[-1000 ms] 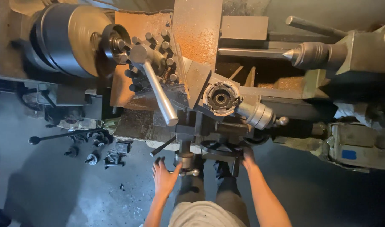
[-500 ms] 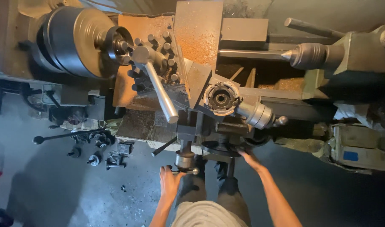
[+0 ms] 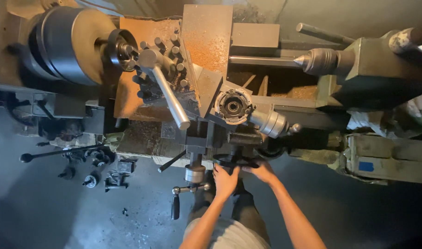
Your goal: Operating a metal lathe to machine a workpiece.
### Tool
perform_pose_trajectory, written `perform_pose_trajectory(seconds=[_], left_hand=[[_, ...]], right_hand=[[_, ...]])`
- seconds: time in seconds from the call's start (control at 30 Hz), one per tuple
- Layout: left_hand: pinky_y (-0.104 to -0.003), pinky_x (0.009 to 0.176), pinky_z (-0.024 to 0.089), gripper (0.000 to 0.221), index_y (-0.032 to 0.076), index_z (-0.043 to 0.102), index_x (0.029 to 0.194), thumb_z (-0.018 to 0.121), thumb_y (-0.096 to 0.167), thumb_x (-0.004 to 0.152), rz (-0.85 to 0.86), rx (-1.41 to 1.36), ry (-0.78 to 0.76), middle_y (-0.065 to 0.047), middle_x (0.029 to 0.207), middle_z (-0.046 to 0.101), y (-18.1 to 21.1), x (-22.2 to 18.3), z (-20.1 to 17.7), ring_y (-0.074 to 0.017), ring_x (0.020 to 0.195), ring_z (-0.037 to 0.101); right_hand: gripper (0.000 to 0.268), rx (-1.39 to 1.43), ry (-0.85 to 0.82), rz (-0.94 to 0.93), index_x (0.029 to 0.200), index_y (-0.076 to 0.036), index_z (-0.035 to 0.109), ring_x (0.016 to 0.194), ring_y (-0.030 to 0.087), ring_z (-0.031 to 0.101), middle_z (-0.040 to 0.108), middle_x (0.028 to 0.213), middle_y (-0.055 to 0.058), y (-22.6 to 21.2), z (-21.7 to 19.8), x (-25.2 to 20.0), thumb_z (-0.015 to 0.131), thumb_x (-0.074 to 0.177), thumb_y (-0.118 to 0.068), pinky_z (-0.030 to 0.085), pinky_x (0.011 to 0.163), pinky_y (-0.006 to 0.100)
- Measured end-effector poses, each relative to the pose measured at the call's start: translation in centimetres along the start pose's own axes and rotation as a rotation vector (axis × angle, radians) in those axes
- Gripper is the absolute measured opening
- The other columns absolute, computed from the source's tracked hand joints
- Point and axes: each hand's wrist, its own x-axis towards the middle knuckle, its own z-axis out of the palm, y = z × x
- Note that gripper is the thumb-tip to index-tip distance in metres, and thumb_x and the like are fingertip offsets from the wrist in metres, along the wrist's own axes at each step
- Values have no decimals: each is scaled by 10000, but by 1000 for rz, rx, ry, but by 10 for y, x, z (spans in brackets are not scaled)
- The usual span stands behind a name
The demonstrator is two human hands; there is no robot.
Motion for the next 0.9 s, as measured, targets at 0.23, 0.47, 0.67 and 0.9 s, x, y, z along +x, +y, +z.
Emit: perform_pose_trajectory(seconds=[0.23, 0.47, 0.67, 0.9], left_hand=[[-682, 1193, 242, 1126, -17, 89, 1619, 764, 505, 884, -210, -35, 72, -295, 1659, 195, -2, 31, 31, -451, 1558, 173], [-670, 1191, 263, 1095, -77, 134, 1583, 755, 511, 898, -253, -77, 109, -288, 1628, 266, -27, 72, 57, -415, 1548, 226], [-611, 1105, 412, 437, -147, 560, 1258, 608, 153, 944, -190, -108, 86, -365, 1309, 599, -13, 68, 25, -518, 1303, 541], [-523, 969, 565, 350, -133, 726, 1056, 481, 107, 989, 11, 368, -18, -314, 1136, 716, -86, 141, 43, -472, 1127, 694]], right_hand=[[717, 236, -45, -37, 1307, -75, 723, 1270, 352, 638, 720, 1289, 202, 9, 21, 14, 972, 719, -404, 499, 1089, 440], [487, -100, 87, 15, 1172, -162, 772, 1170, 289, 700, 771, 1162, 87, -20, 20, -9, 797, 725, -353, 580, 983, 426], [447, -192, 127, 21, 1088, -89, 797, 1065, 314, 745, 787, 1055, 136, -56, 10, -44, 740, 731, -352, 602, 890, 440], [772, -140, -103, 0, 1514, -35, 498, 1437, 407, 478, 547, 1502, 267, -57, -36, -61, 701, 899, -455, 404, 1210, 515]])
